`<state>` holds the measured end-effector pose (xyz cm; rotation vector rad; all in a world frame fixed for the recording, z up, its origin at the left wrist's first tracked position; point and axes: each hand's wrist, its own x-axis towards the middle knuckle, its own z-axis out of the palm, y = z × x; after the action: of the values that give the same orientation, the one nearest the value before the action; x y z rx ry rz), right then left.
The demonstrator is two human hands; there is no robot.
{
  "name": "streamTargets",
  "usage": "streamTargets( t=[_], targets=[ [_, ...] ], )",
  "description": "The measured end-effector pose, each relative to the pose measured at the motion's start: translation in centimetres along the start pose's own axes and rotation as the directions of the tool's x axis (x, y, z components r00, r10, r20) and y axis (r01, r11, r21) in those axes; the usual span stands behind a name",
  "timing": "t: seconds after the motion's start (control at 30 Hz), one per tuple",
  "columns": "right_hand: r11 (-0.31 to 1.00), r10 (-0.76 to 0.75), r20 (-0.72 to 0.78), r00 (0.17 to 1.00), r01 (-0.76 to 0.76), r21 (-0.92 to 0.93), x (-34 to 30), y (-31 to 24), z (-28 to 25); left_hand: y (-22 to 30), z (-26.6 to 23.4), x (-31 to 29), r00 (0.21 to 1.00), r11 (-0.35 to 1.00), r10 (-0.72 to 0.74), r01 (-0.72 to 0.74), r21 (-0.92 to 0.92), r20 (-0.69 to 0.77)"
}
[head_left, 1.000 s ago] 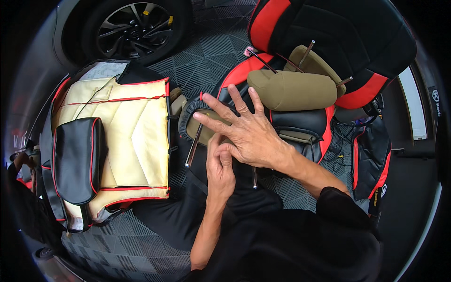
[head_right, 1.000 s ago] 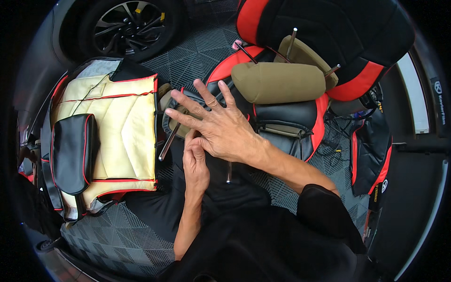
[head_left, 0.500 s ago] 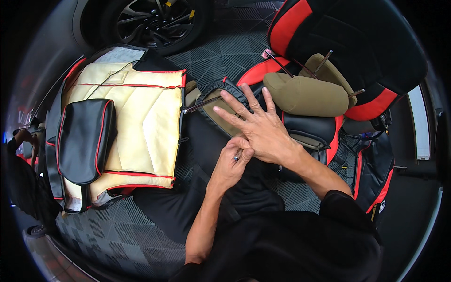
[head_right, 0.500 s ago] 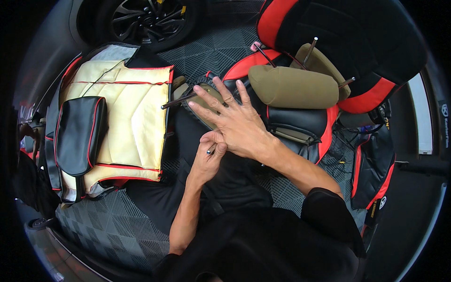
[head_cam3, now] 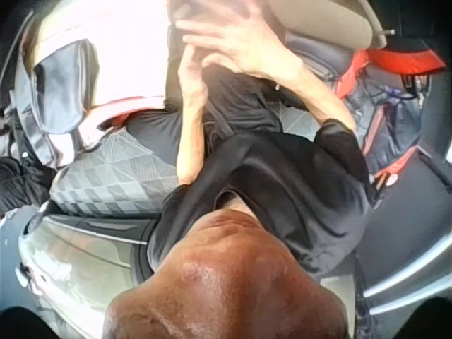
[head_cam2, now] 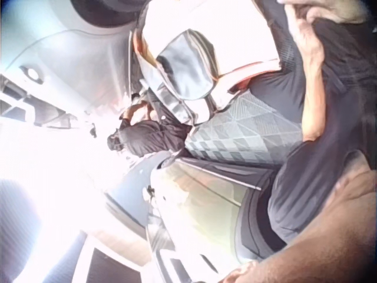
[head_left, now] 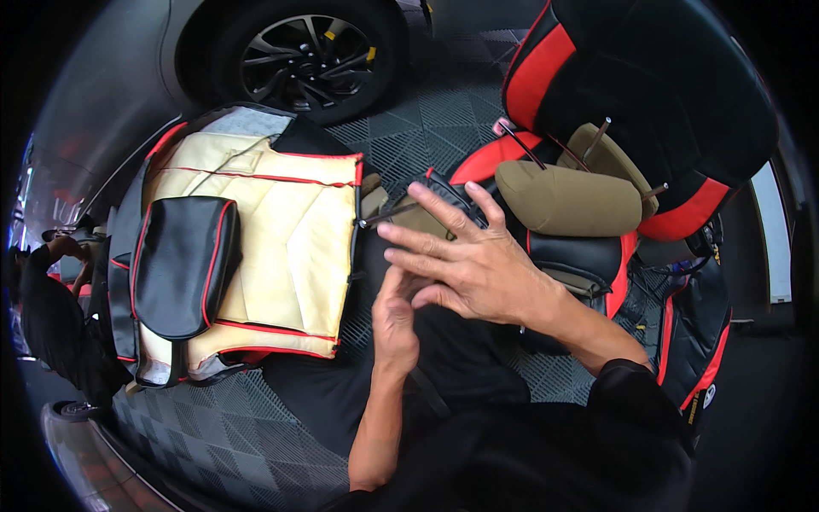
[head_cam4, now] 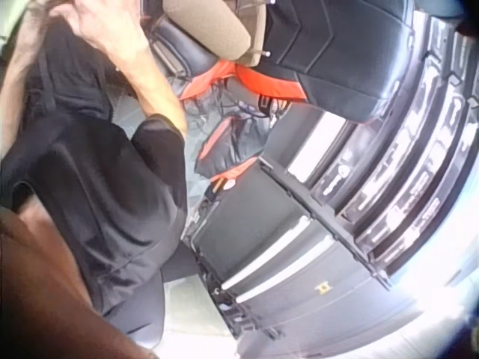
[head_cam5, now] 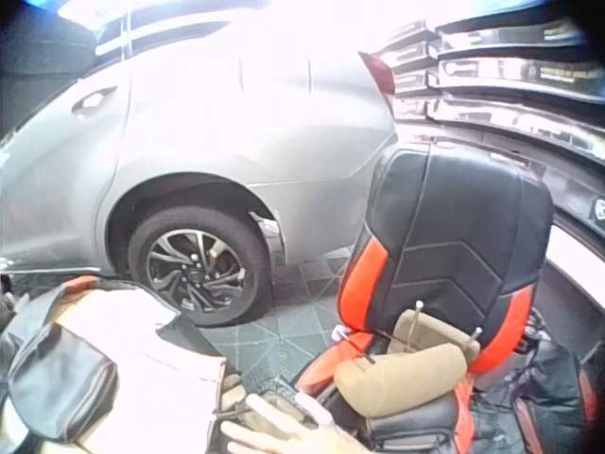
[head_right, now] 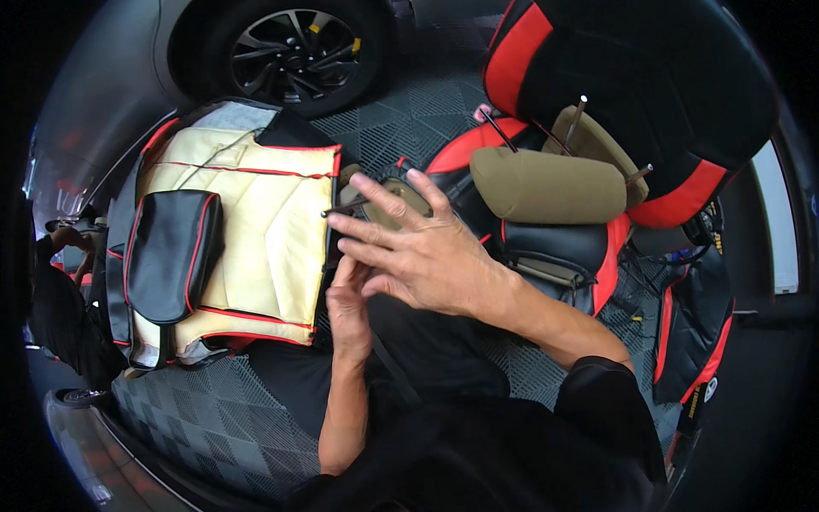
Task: The person installs black and red seat covers onto car seats. They place the covers over the headrests, pull the fabric over the cushions, and secure the covers using elastic straps and metal rods.
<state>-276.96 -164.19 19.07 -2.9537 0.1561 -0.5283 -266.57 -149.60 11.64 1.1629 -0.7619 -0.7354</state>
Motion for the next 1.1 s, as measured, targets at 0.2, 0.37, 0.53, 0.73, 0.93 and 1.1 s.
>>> streamTargets(
  t=[0.2,0.37,0.53,0.73,0.93,1.1],
  targets=[
    [0.971,-0.238,0.029,0.971,0.238,-0.008,2.7,-0.9,-2.9,7.9,-4.3,1.2,0.842,0.880,0.409,-0.262,0.396,-0.352],
    [0.870,-0.462,0.147,0.874,0.479,-0.113,4.2,-2.5,-4.6,14.5,-5.1,3.9,0.828,0.476,0.535,-0.458,0.751,0.166],
    [0.810,-0.548,0.160,0.821,0.569,-0.141,5.1,-3.0,-5.0,17.1,-4.7,5.8,0.859,0.558,0.325,-0.511,0.654,0.395],
    [0.727,-0.587,0.261,0.766,0.641,-0.246,5.7,-3.1,-5.5,17.4,-4.6,6.3,0.855,0.615,0.257,-0.505,0.606,0.451],
    [0.639,-0.611,0.356,0.707,0.706,-0.305,6.3,-3.6,-6.2,17.8,-5.1,6.6,0.865,0.657,0.145,-0.447,0.607,0.480],
    [0.661,-0.576,0.444,0.686,0.711,-0.241,6.7,-3.8,-6.6,17.0,-5.3,6.3,0.878,0.654,0.228,-0.459,0.601,0.421]
  ],
)
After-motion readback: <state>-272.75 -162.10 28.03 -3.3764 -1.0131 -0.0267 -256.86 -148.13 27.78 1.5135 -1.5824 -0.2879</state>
